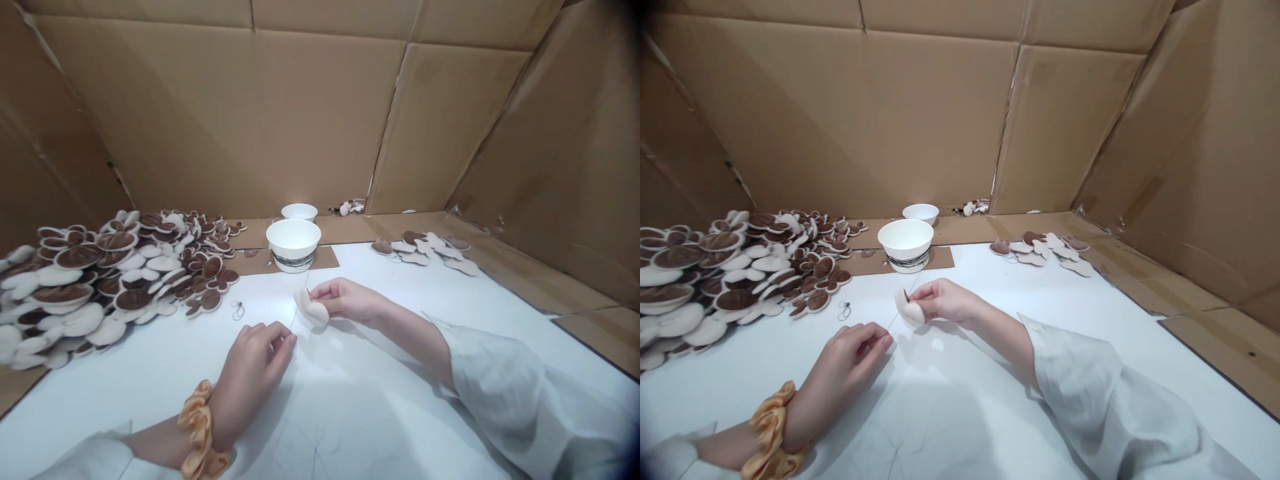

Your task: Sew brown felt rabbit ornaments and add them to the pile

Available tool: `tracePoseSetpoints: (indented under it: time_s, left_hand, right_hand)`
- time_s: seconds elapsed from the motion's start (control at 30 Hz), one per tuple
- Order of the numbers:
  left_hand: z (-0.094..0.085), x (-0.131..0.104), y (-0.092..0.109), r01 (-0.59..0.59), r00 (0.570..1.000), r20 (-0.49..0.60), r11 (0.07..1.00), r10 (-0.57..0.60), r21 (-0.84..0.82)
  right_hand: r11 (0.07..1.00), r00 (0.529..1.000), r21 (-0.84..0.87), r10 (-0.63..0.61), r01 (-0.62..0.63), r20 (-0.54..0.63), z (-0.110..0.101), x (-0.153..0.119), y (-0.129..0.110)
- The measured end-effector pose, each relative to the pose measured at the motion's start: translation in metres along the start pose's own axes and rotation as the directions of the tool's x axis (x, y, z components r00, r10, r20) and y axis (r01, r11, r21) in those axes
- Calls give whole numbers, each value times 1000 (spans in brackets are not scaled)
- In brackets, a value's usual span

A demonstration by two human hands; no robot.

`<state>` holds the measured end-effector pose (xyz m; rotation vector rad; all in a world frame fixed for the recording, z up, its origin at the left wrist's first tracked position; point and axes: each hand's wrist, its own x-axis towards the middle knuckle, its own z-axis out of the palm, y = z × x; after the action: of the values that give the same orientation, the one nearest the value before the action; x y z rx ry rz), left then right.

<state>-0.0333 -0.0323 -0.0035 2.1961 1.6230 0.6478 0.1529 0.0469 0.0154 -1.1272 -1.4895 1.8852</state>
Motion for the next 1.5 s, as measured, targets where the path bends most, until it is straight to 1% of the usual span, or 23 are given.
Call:
tracePoseSetpoints:
  time_s: [0.17, 0.37, 0.6, 0.77, 0.83, 0.9, 0.97, 1.03, 1.1, 1.17, 1.23, 1.3, 1.4, 1.5]
  left_hand:
    - [0, -3, 2, -16, 1000, 18, 999, 15, 36]
    - [1, -7, 2, -20, 998, 63, 998, 17, 55]
    - [1, -8, 0, -19, 999, 48, 999, 17, 43]
    - [4, -8, -2, -69, 997, 49, 996, 66, 61]
    - [5, -9, -3, -117, 993, 29, 989, 114, 91]
    - [5, -9, -2, -197, 979, -24, 969, 202, 151]
    - [4, -9, -1, -261, 949, -109, 934, 295, 245]
    - [2, -8, 2, -299, 909, -180, 890, 376, 345]
    - [0, -6, 3, -330, 875, -198, 844, 442, 423]
    - [-2, -3, 4, -363, 862, -164, 810, 480, 461]
    - [-5, 0, 3, -375, 879, -107, 811, 466, 449]
    - [-7, 4, 3, -355, 910, -60, 847, 409, 395]
    - [-11, 10, 3, -258, 959, -47, 928, 280, 270]
    - [-16, 17, 2, -143, 989, -30, 982, 148, 125]
  right_hand:
    - [999, 999, -42, 12, -10, 31, 5, -3, -2]
    - [999, 994, -43, 20, -16, 106, 7, -3, 0]
    - [997, 991, -56, 61, -55, 122, 10, 0, 2]
    - [996, 990, -87, 44, -33, 136, 10, 2, 4]
    - [992, 991, -128, 31, -14, 129, 11, 2, 5]
    - [978, 994, -209, 17, 5, 103, 14, 2, 5]
    - [941, 998, -336, -16, 34, 57, 19, 1, 5]
    - [881, 998, -469, -64, 61, 10, 24, -1, 5]
    - [817, 992, -571, -123, 86, -26, 29, -4, 4]
    - [763, 983, -636, -181, 118, -34, 33, -7, 5]
    - [709, 972, -687, -234, 156, -20, 36, -10, 7]
    - [654, 961, -731, -276, 192, 6, 39, -12, 10]
    - [567, 941, -788, -335, 239, 45, 43, -14, 13]
    - [512, 930, -815, -358, 270, 83, 46, -16, 13]
